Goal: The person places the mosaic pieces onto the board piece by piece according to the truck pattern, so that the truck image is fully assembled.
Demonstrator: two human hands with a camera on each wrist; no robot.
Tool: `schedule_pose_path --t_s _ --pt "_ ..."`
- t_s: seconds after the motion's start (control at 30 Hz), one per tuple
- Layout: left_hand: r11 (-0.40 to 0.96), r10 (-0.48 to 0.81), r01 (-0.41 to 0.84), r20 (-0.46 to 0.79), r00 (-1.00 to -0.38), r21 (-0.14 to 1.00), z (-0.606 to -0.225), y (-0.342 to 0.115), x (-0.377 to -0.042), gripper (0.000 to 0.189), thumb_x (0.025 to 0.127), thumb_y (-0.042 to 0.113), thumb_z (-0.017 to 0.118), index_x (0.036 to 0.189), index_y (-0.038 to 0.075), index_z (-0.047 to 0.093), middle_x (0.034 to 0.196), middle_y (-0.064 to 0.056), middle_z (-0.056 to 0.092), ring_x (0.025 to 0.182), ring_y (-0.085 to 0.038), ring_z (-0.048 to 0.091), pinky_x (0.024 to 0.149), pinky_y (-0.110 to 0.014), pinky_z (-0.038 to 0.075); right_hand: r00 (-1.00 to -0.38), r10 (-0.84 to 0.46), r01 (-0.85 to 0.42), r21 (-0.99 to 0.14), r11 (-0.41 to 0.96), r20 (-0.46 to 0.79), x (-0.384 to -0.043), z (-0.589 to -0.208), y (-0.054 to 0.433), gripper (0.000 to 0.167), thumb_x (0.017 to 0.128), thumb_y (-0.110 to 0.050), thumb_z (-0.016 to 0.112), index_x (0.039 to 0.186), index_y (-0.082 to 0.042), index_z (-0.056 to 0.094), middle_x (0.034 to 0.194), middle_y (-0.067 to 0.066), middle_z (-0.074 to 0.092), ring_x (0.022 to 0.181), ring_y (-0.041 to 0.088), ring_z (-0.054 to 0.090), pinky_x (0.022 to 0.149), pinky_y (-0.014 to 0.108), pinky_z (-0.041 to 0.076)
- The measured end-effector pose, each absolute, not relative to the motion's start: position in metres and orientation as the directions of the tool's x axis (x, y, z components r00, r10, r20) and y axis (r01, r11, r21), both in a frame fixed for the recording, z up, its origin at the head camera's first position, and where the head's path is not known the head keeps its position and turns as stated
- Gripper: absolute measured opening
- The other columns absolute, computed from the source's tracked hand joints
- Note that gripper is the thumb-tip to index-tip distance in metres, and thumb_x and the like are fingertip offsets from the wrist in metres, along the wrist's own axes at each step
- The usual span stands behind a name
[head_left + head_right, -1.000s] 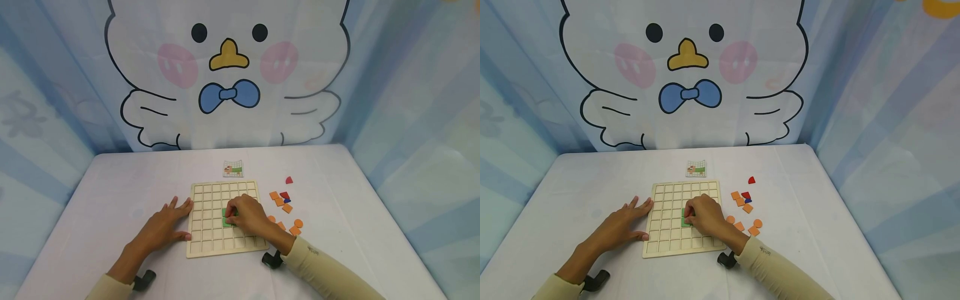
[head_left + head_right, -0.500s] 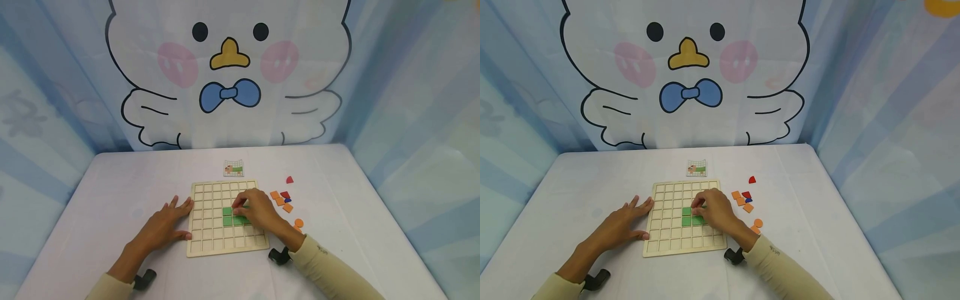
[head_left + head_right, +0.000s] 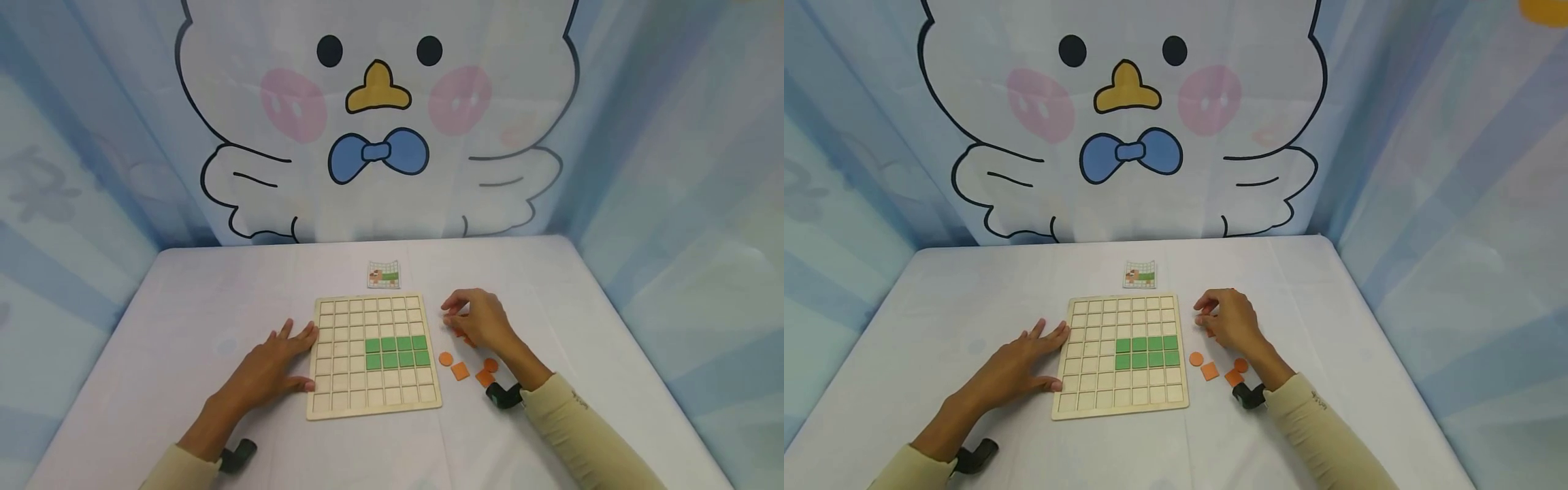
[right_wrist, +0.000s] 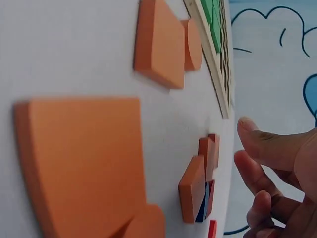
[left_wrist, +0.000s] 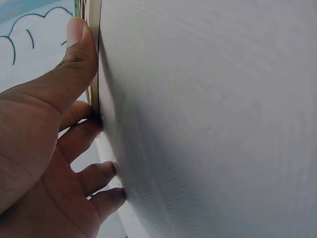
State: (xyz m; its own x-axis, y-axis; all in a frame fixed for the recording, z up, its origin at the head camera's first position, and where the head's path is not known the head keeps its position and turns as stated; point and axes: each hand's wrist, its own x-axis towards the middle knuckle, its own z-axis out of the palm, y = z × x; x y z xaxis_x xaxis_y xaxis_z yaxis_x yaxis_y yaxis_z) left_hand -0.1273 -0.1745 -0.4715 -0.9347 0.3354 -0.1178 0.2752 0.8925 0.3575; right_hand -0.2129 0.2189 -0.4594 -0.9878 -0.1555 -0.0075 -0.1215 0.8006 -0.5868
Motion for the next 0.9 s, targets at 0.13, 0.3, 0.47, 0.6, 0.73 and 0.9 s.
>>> schedule_pose_path --t_s 0.13,0.3,0.47,0.6,0.73,0.9 --pt "0.893 0.333 0.274 -0.115 -0.936 0.357 -0.472 -0.175 -0.128 0.102 0.077 0.045 0.090 0.163 0.014 0.044 0.169 -0.010 0.040 0.154 -0.058 0.033 0.110 -0.078 0.042 -0.987 -0.159 -0.138 -0.519 0.843 0.003 -0.215 -0.460 0.229 0.016 0.090 -0.020 0.087 0.105 -0.017 0.081 0.094 0.001 0.074 0.089 0.019 0.066 0.076 0.033 0.051" --pt "0.894 0.329 0.268 -0.119 -0.937 0.360 -0.473 -0.175 -0.128 0.102 0.077 0.045 0.091 0.163 0.014 0.044 0.170 -0.010 0.040 0.153 -0.059 0.033 0.111 -0.078 0.042 -0.988 -0.154 -0.130 -0.464 0.876 -0.014 -0.216 -0.463 0.231 0.013 0.092 -0.020 0.085 0.105 -0.018 0.082 0.097 0.003 0.072 0.093 0.022 0.065 0.078 0.036 0.053" --pt "0.895 0.327 0.265 -0.124 -0.937 0.358 -0.473 -0.174 -0.128 0.102 0.077 0.045 0.091 0.163 0.015 0.044 0.170 -0.009 0.040 0.154 -0.057 0.032 0.111 -0.077 0.041 -0.985 -0.173 -0.150 -0.451 0.880 -0.012 -0.216 -0.464 0.230 0.009 0.091 -0.019 0.085 0.099 -0.020 0.080 0.096 0.003 0.072 0.092 0.022 0.065 0.075 0.036 0.054" --pt "0.895 0.329 0.267 -0.125 -0.936 0.358 -0.472 -0.173 -0.128 0.103 0.077 0.045 0.091 0.163 0.014 0.044 0.169 -0.009 0.040 0.156 -0.054 0.031 0.113 -0.076 0.041 -0.982 -0.191 -0.169 -0.460 0.872 -0.002 -0.217 -0.463 0.229 0.012 0.090 -0.015 0.086 0.094 -0.019 0.075 0.092 0.002 0.072 0.090 0.021 0.066 0.075 0.036 0.053" --pt "0.892 0.334 0.271 -0.122 -0.935 0.362 -0.472 -0.173 -0.128 0.102 0.077 0.043 0.091 0.162 0.013 0.044 0.169 -0.009 0.041 0.157 -0.052 0.030 0.116 -0.075 0.039 -0.985 -0.175 -0.151 -0.510 0.847 0.000 -0.216 -0.463 0.224 0.014 0.090 -0.015 0.086 0.089 -0.020 0.073 0.089 0.000 0.073 0.084 0.019 0.064 0.071 0.032 0.050" --pt "0.893 0.331 0.270 -0.117 -0.936 0.361 -0.472 -0.174 -0.128 0.102 0.077 0.044 0.091 0.163 0.014 0.044 0.169 -0.009 0.040 0.158 -0.052 0.030 0.115 -0.075 0.040 -0.985 -0.172 -0.134 -0.599 0.790 -0.007 -0.211 -0.458 0.210 0.015 0.088 -0.017 0.088 0.088 -0.020 0.073 0.084 -0.001 0.072 0.076 0.018 0.060 0.065 0.029 0.047"
